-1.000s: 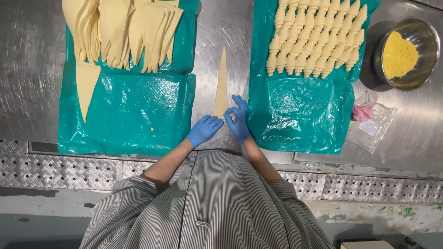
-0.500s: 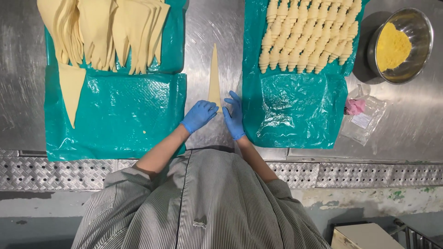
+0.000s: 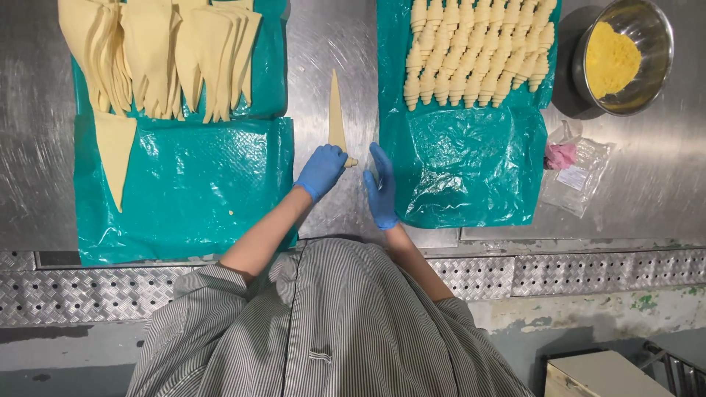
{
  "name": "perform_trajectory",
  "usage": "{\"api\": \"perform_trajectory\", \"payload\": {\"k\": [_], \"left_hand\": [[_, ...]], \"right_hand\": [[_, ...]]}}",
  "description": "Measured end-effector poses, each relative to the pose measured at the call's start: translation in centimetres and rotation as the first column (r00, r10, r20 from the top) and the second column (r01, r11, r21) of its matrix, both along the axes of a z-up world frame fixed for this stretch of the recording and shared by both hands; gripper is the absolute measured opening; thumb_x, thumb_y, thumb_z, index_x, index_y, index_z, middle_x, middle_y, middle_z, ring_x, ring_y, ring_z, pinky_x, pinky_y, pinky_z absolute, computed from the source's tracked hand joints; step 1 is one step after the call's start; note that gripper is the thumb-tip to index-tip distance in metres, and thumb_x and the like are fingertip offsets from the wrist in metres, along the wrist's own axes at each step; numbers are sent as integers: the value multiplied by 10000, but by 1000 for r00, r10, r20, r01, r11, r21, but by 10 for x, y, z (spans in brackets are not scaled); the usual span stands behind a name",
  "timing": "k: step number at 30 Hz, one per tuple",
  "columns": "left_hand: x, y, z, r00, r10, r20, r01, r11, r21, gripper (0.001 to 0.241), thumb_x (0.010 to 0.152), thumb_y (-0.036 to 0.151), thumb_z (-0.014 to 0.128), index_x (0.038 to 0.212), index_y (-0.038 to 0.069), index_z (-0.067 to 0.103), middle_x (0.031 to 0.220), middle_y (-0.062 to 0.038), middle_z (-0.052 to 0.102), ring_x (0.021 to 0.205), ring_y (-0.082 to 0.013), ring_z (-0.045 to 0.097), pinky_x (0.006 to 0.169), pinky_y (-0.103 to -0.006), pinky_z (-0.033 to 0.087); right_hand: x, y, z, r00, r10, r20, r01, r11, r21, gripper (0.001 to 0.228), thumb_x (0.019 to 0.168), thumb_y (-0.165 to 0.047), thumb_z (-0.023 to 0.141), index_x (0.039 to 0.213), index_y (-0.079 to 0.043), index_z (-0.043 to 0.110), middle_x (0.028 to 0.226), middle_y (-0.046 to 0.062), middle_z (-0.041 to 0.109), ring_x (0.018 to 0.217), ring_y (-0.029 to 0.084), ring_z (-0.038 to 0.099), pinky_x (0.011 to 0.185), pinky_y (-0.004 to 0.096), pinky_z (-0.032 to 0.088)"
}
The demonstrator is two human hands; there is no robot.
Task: Rolling triangular pieces of dough into croissant shapes in a bakery kitchen.
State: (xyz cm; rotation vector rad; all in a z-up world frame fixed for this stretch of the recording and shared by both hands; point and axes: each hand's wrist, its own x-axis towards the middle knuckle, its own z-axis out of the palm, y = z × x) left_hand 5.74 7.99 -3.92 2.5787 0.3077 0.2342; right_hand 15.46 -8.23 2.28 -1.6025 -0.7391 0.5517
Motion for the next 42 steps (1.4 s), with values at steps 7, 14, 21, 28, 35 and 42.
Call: {"api": "perform_trajectory", "payload": {"k": [7, 14, 21, 28, 35, 42], "left_hand": [[10, -3, 75, 889, 97, -448, -404, 627, -666, 367, 896, 310, 766, 1126, 28, 715, 909, -133, 712, 856, -243, 711, 811, -341, 551], [-24, -29, 109, 993, 93, -73, -96, 262, -960, 434, 967, 306, 703, 1274, 2, 664, 1080, -50, 728, 966, -98, 652, 862, -261, 528], [-31, -54, 170, 984, 177, -36, -52, 90, -995, 453, 956, 255, 715, 1309, -12, 616, 1107, -60, 709, 999, -105, 667, 869, -252, 547], [-38, -63, 198, 988, 156, 14, 12, 12, -1000, 486, 892, 165, 771, 1303, -43, 614, 1179, -99, 723, 1057, -136, 701, 913, -265, 563], [-34, -73, 227, 989, 134, -57, -56, -10, -998, 498, 897, 124, 760, 1343, -48, 620, 1114, -103, 730, 957, -132, 686, 853, -279, 569], [-38, -67, 215, 994, 108, 29, 43, -132, -990, 547, 894, 102, 762, 1378, -73, 578, 1171, -131, 727, 1049, -155, 695, 950, -278, 555]], "right_hand": [[29, 3, 47, 998, 60, 18, -60, 998, 10, 598, 1002, -72, 625, 1544, 31, 395, 1604, 179, 434, 1502, 262, 413, 1269, 403, 306], [45, -32, 81, 829, 259, -496, -447, 841, -306, 316, 966, -210, 720, 1154, 43, 725, 982, 58, 729, 859, 105, 661, 737, 267, 533], [32, -42, 146, 955, 218, -201, -280, 884, -373, 281, 914, -265, 765, 1009, 0, 776, 844, -34, 719, 774, 11, 608, 635, 225, 510], [39, -63, 177, 979, 204, 8, -184, 898, -399, 274, 851, -225, 853, 759, 5, 735, 665, -7, 625, 648, 25, 507, 534, 253, 387], [35, -70, 192, 980, 183, 81, -145, 929, -340, 251, 828, -177, 876, 729, -9, 718, 661, 1, 635, 619, 20, 515, 520, 234, 380], [42, -75, 200, 983, 180, -42, -184, 942, -282, 163, 771, -115, 867, 773, -9, 743, 715, 17, 702, 627, 42, 613, 542, 226, 457]]}}
